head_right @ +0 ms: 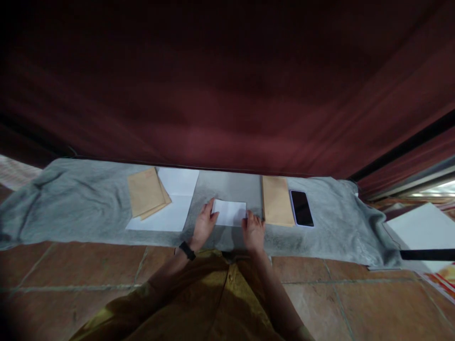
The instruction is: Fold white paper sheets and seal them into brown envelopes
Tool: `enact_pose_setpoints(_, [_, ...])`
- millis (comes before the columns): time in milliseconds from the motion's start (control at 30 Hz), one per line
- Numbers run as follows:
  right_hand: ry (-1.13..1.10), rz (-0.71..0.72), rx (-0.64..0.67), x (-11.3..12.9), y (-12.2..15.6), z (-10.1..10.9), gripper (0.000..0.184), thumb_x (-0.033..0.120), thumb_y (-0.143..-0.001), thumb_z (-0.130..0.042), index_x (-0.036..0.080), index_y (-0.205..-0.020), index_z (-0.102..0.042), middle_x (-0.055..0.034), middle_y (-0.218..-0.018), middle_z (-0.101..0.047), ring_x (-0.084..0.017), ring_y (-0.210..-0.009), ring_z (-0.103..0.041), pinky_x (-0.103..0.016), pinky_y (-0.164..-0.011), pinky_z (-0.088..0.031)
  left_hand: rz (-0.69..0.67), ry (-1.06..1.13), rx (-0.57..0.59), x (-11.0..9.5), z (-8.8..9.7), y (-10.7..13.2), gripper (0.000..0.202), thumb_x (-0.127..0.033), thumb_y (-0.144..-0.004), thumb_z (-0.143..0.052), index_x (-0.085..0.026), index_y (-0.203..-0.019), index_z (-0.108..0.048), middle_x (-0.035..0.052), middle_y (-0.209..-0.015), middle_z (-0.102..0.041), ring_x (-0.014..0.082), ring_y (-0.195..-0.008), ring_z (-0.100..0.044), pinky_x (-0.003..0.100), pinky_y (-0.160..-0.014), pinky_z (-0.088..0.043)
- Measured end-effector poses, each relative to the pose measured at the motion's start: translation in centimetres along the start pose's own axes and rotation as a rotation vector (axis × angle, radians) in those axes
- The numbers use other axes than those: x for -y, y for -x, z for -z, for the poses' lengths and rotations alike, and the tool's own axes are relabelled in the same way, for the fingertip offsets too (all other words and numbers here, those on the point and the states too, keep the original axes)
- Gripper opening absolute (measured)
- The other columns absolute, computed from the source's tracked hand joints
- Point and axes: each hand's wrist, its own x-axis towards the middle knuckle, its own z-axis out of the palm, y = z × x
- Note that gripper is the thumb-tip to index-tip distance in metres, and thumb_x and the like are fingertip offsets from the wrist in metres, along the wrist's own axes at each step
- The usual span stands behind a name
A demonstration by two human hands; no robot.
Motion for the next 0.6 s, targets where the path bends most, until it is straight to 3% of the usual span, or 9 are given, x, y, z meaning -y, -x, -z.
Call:
enact_pose_setpoints(133, [0.036, 0.017, -0.022, 0.4, 0.0, 0.2, 0.039, 0.028, -0.103, -0.039, 0.017, -0.134, -0.059, -0.0159, -0.105, -0.071, -0.032, -0.103, -0.062, -0.049, -0.099, -0.041, -0.021, -0.037, -0.012, -0.1, -0.2, 0.4, 0.058, -0.019, -0.096, -0.049, -0.023, -0.153, -0.042, 0.0107, -0.129, -0.063, 0.0252, -0.111, -0.067, 0.038, -0.099, -0.056])
enact_pose_setpoints(233, [-0.008, 0.100, -0.027, 1.5, -0.3, 0.3, 0.042, 0.027, -0.104, -0.037, 0.018, -0.140, -0.055, -0.0173, -0.126, -0.068, -0.031, -0.117, -0.059, -0.049, -0.102, -0.042, -0.028, -0.036, 0.015, -0.3, -0.2, 0.5, 0.053, -0.018, -0.097, -0.047, -0.023, -0.149, -0.046, 0.0113, -0.134, -0.060, 0.0255, -0.116, -0.065, 0.039, -0.102, -0.055])
enact_pose_setpoints(367, [-0.048, 0.237, 0.044, 3.5, -0.7, -0.3, 0.047, 0.030, -0.107, -0.036, 0.013, -0.150, -0.046, -0.0161, -0.155, -0.049, -0.028, -0.142, -0.044, -0.047, -0.113, -0.039, -0.028, -0.003, 0.031, -0.6, -0.1, 0.6, 0.048, -0.014, -0.096, -0.045, -0.021, -0.143, -0.052, 0.0109, -0.136, -0.058, 0.0243, -0.121, -0.062, 0.040, -0.108, -0.052])
enact_pose_setpoints(600, [0.053, 0.239, 0.059, 3.6, 0.2, -1.4, 0.054, 0.037, -0.107, -0.040, 0.012, -0.155, -0.041, -0.0190, -0.161, -0.040, -0.031, -0.148, -0.039, -0.052, -0.119, -0.032, -0.005, 0.000, 0.034, -0.8, 0.6, 0.9, 0.046, -0.012, -0.096, -0.045, -0.021, -0.139, -0.055, 0.0099, -0.138, -0.058, 0.0226, -0.119, -0.063, 0.040, -0.109, -0.052])
